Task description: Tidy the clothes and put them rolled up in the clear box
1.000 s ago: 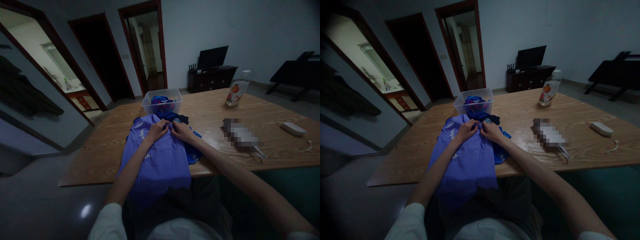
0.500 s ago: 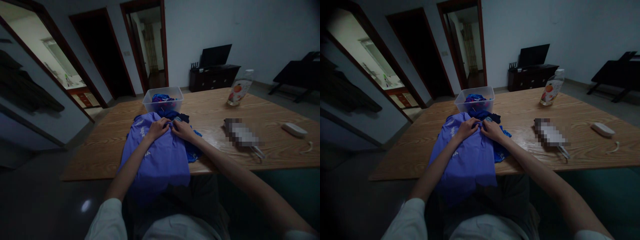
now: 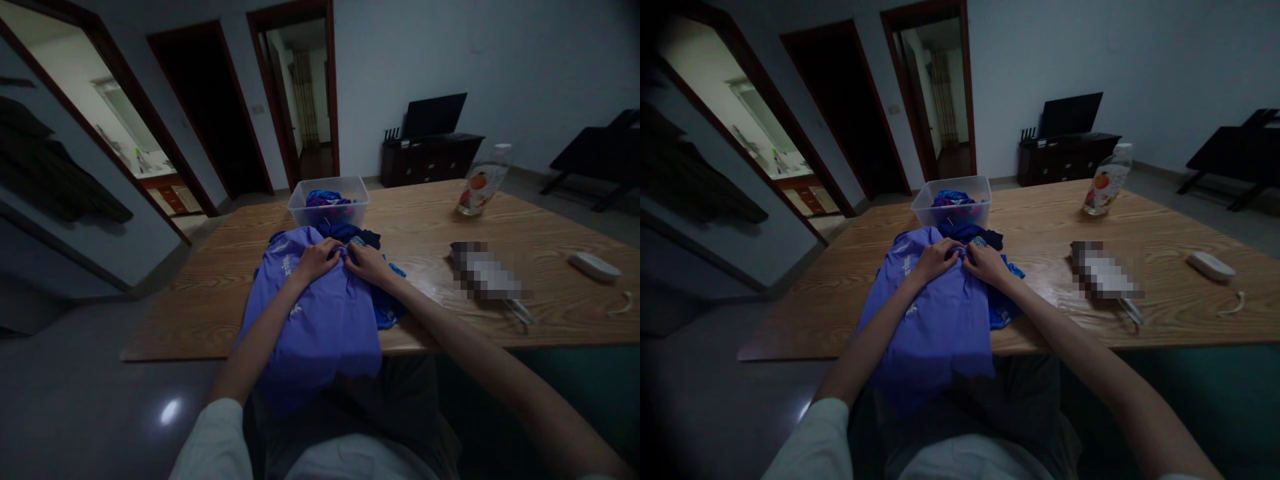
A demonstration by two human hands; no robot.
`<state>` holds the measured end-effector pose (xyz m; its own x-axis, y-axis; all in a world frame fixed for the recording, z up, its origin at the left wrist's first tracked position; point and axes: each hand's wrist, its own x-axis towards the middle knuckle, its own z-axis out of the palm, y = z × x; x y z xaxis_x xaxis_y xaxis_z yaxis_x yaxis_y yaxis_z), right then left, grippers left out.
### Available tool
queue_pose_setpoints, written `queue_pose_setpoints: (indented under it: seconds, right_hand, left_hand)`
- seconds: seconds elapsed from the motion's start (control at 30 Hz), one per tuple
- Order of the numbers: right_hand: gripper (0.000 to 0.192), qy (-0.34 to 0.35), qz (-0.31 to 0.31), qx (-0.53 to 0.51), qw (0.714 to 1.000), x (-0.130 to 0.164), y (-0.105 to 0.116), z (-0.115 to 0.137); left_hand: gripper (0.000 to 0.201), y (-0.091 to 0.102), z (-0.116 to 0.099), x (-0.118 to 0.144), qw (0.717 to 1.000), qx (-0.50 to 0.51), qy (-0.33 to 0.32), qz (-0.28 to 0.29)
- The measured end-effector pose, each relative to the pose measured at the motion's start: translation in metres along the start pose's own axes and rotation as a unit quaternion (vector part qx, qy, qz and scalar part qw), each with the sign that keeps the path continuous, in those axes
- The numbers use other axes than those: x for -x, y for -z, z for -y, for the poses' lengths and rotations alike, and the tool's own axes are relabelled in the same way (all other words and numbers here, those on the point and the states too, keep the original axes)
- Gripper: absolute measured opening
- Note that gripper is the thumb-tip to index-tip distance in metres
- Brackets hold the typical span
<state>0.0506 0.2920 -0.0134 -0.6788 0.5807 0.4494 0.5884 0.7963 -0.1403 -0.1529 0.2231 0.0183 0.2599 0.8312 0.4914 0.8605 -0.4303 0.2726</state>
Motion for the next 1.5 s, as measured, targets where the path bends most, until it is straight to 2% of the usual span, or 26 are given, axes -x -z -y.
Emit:
queue_pose_setpoints:
  seconds: [1.5]
  right_hand:
    - [0.019,0.007,-0.009,-0.02,1.0,-0.0001,0.0041,0.0026]
  left_hand:
    - [0.025,-0.0023,0.0017,0.0001,1.0,-0.003,-0.001,-0.005]
